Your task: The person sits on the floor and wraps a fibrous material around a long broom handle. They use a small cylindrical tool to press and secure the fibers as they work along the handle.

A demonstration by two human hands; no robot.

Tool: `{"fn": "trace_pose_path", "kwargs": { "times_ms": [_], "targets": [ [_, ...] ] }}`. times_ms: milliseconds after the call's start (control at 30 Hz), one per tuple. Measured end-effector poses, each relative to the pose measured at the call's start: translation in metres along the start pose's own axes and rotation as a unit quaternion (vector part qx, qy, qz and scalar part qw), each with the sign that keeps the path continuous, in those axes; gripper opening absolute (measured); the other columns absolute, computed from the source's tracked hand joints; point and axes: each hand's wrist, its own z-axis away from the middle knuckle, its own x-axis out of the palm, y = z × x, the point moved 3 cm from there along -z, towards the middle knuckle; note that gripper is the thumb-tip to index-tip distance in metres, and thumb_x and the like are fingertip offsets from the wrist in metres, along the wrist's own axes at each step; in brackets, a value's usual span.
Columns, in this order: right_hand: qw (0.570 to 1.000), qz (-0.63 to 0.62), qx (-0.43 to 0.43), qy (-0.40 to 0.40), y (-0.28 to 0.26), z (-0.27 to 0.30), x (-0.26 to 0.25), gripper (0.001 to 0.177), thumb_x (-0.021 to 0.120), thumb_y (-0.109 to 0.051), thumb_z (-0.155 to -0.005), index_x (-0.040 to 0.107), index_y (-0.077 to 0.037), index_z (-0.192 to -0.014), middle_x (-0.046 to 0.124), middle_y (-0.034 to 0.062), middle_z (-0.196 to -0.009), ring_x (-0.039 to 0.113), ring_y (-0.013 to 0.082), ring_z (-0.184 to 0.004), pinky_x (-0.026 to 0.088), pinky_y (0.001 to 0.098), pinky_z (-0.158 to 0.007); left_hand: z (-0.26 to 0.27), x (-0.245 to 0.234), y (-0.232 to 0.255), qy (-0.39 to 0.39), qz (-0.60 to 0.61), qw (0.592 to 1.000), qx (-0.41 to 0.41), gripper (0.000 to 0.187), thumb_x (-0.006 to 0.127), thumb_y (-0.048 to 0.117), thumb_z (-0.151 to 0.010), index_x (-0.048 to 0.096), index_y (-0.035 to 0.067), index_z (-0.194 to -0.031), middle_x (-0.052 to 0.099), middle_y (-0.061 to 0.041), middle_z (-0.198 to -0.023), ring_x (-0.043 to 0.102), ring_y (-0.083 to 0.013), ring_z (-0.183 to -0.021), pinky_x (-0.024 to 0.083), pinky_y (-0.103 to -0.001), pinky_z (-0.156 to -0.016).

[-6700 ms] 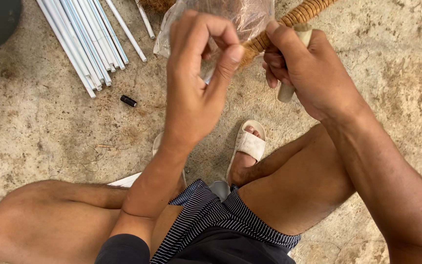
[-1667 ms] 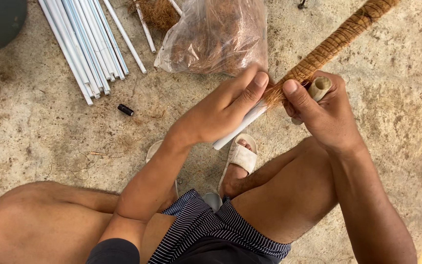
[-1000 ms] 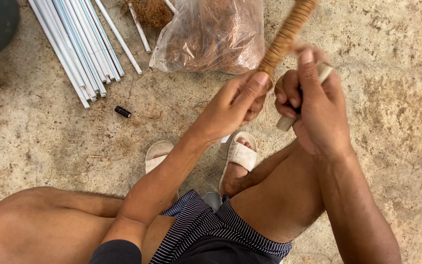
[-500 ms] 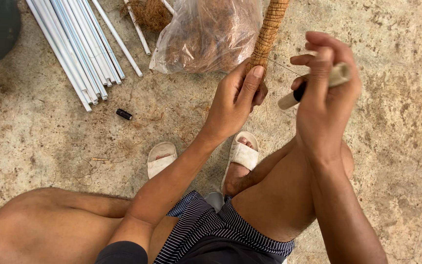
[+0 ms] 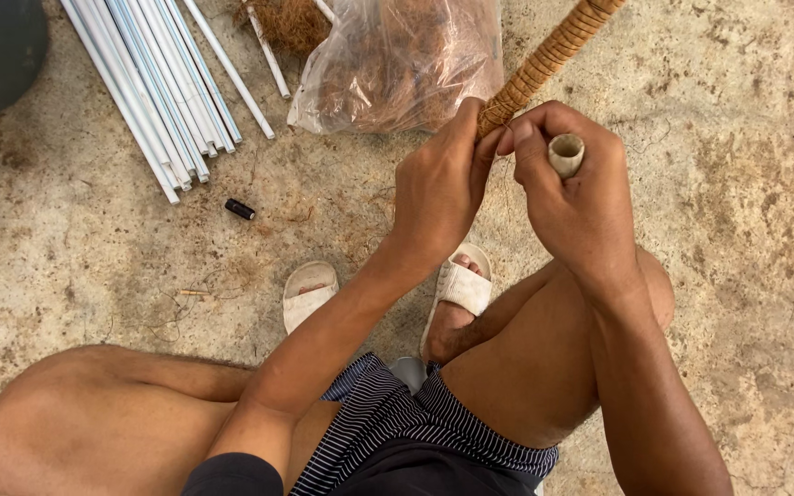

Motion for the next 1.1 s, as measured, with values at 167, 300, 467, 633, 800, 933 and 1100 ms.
{"fn": "trace_pose_path", "kwargs": {
  "times_ms": [167, 300, 467, 633, 800, 933, 1100],
  "targets": [
    [0.984, -0.113, 0.129, 0.049, 0.009, 0.004, 0.002, 0.034, 0.062, -0.022, -0.110, 0.061, -0.005, -0.081, 0.051, -0.0025, -0.059, 0.038, 0.0042, -0.044, 0.028, 0.0224, -0.036, 0.005, -0.004, 0.016, 0.022, -0.126, 0.991, 0.036, 0.024, 0.068, 0.015, -0.102, 0.056, 0.000, -0.116, 0.068, -0.011, -0.084, 0.069, -0.0205, -0.064, 0.051, -0.033, -0.046],
    [0.958, -0.197, 0.199, 0.067, 0.015, 0.003, -0.002, 0.035, 0.067, -0.025, -0.106, 0.058, -0.009, -0.076, 0.049, -0.0029, -0.057, 0.036, 0.0040, -0.042, 0.028, 0.0226, -0.035, 0.008, -0.005, 0.029, -0.005, -0.164, 0.985, 0.045, 0.031, 0.069, 0.008, -0.100, 0.053, 0.000, -0.124, 0.064, -0.012, -0.098, 0.071, -0.0226, -0.077, 0.055, -0.033, -0.055],
    [0.958, -0.152, 0.231, 0.071, 0.019, 0.003, -0.008, 0.037, 0.067, -0.025, -0.104, 0.057, -0.011, -0.071, 0.051, -0.0023, -0.055, 0.040, 0.0042, -0.041, 0.031, 0.0226, -0.034, 0.011, -0.007, 0.038, -0.035, -0.223, 0.971, 0.074, 0.039, 0.069, 0.003, -0.098, 0.050, -0.004, -0.131, 0.058, -0.015, -0.112, 0.069, -0.0248, -0.098, 0.060, -0.030, -0.067],
    [0.977, -0.054, 0.194, 0.071, 0.020, 0.004, -0.016, 0.037, 0.067, -0.021, -0.104, 0.057, -0.007, -0.071, 0.051, -0.0004, -0.053, 0.045, 0.0060, -0.038, 0.036, 0.0234, -0.032, 0.014, -0.009, 0.035, -0.127, -0.054, 0.989, 0.045, 0.052, 0.056, 0.019, -0.107, 0.038, -0.009, -0.147, 0.054, -0.019, -0.123, 0.063, -0.0273, -0.112, 0.063, -0.036, -0.084],
    [0.993, -0.054, 0.093, 0.039, 0.016, 0.008, -0.018, 0.031, 0.067, -0.016, -0.107, 0.063, -0.006, -0.078, 0.053, -0.0004, -0.059, 0.043, 0.0048, -0.045, 0.031, 0.0214, -0.038, 0.002, -0.016, 0.019, -0.179, 0.206, 0.961, 0.045, 0.052, 0.033, 0.033, -0.118, 0.030, -0.010, -0.147, 0.051, -0.026, -0.131, 0.057, -0.0336, -0.119, 0.058, -0.044, -0.094],
    [0.992, -0.080, 0.088, 0.040, 0.013, 0.011, -0.022, 0.030, 0.065, -0.014, -0.108, 0.064, -0.007, -0.079, 0.057, -0.0017, -0.061, 0.045, 0.0032, -0.046, 0.032, 0.0206, -0.038, 0.007, -0.017, 0.003, -0.387, 0.495, 0.763, -0.151, 0.047, 0.037, 0.036, -0.116, 0.051, -0.006, -0.131, 0.063, -0.009, -0.089, 0.060, -0.0139, -0.068, 0.054, -0.028, -0.057],
    [0.992, -0.092, 0.065, 0.050, 0.014, 0.012, -0.021, 0.034, 0.063, -0.018, -0.111, 0.059, -0.009, -0.078, 0.053, -0.0013, -0.059, 0.045, 0.0038, -0.046, 0.033, 0.0215, -0.038, 0.008, -0.016, 0.005, -0.314, 0.457, 0.819, -0.148, 0.039, 0.044, 0.030, -0.117, 0.055, -0.006, -0.129, 0.058, -0.005, -0.081, 0.050, -0.0091, -0.059, 0.043, -0.023, -0.046]
  ]
}}
